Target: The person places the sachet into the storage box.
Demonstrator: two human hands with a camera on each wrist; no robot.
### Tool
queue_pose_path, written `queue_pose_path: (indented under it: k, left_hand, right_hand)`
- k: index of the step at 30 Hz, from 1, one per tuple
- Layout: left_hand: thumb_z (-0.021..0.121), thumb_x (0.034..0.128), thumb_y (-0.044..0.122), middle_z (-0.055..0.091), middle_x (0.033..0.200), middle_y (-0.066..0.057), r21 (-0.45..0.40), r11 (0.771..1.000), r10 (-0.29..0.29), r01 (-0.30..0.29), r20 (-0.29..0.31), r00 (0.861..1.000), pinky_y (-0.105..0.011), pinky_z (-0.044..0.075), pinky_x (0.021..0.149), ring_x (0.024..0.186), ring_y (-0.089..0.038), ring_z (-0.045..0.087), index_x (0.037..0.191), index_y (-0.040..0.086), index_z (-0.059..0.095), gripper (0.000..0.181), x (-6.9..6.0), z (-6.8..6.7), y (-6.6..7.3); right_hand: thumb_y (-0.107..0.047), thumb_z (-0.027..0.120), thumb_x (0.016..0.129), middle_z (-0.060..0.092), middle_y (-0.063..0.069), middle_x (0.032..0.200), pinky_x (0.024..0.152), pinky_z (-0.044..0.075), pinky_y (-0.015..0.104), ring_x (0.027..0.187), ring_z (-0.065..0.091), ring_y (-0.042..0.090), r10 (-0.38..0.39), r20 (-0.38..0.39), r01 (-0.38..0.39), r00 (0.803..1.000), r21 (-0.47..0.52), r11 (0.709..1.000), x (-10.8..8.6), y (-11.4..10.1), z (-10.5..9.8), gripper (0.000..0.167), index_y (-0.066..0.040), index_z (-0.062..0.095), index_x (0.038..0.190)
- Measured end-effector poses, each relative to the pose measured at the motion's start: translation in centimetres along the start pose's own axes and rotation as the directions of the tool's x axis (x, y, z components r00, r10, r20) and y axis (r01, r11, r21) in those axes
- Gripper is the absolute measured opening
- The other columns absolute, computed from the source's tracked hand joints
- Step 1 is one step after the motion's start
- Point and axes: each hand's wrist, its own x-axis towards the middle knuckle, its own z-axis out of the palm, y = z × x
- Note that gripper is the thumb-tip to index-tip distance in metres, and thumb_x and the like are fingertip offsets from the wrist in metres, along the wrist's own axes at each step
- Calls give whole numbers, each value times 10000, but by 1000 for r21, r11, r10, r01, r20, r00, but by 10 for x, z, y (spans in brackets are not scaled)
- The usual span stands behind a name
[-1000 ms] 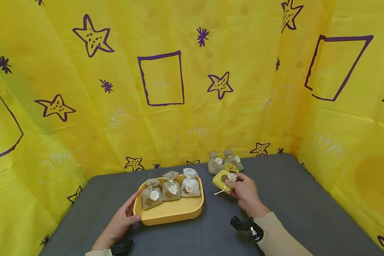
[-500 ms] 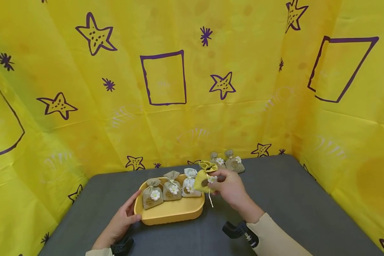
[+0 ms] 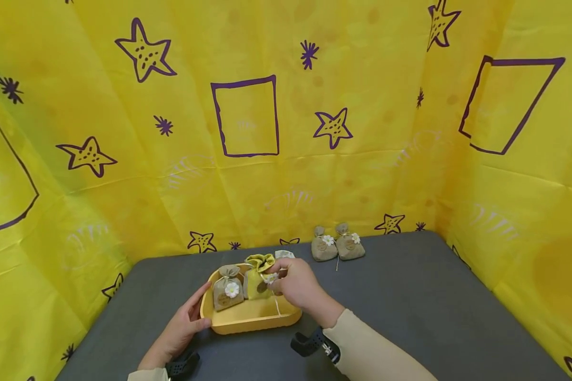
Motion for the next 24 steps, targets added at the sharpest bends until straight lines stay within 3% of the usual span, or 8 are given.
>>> queue_pose_path:
  k: [4, 12, 18, 24]
  left_hand:
    - [724, 929, 101, 101, 1641, -166, -12, 1000, 5, -5, 10, 1000, -279, 393, 1029, 1468, -294, 152, 1596, 60, 179, 862, -2, -1, -1]
    - [745, 916, 129, 127, 1640, -150, 15, 1000, 2, -2, 2, 1000, -236, 383, 1021, 1468, -300, 165, 1595, 70, 194, 877, -1, -3, 1]
    - [750, 908, 106, 125, 1640, -139, -12, 1000, 23, -23, 22, 999, -188, 374, 1004, 1462, -273, 162, 1597, 63, 178, 896, 1, -4, -2]
    - [749, 913, 117, 132, 1637, -151, -17, 999, 30, -30, 29, 999, -182, 377, 998, 1454, -277, 179, 1596, 65, 185, 888, 0, -3, -4]
  right_hand:
    - [10, 746, 833, 620, 72, 821, 542, 503, 381, 675, 658, 245, -12, 57, 14, 998, -28, 1000, 4, 2, 25, 154, -80, 708, 952]
    - [70, 738, 816, 634, -11, 958, 583, 548, 349, 656, 654, 198, 5, 90, 1, 996, -73, 997, 19, 3, 63, 235, -147, 712, 902]
    - [44, 777, 799, 600, -31, 823, 537, 501, 318, 586, 606, 190, 6, 113, 13, 994, -168, 986, 27, 6, 78, 246, -172, 718, 901]
    - [-23, 791, 828, 623, -3, 931, 578, 535, 314, 638, 624, 171, 44, 192, -18, 980, -136, 991, 29, 9, 81, 241, -148, 746, 1029]
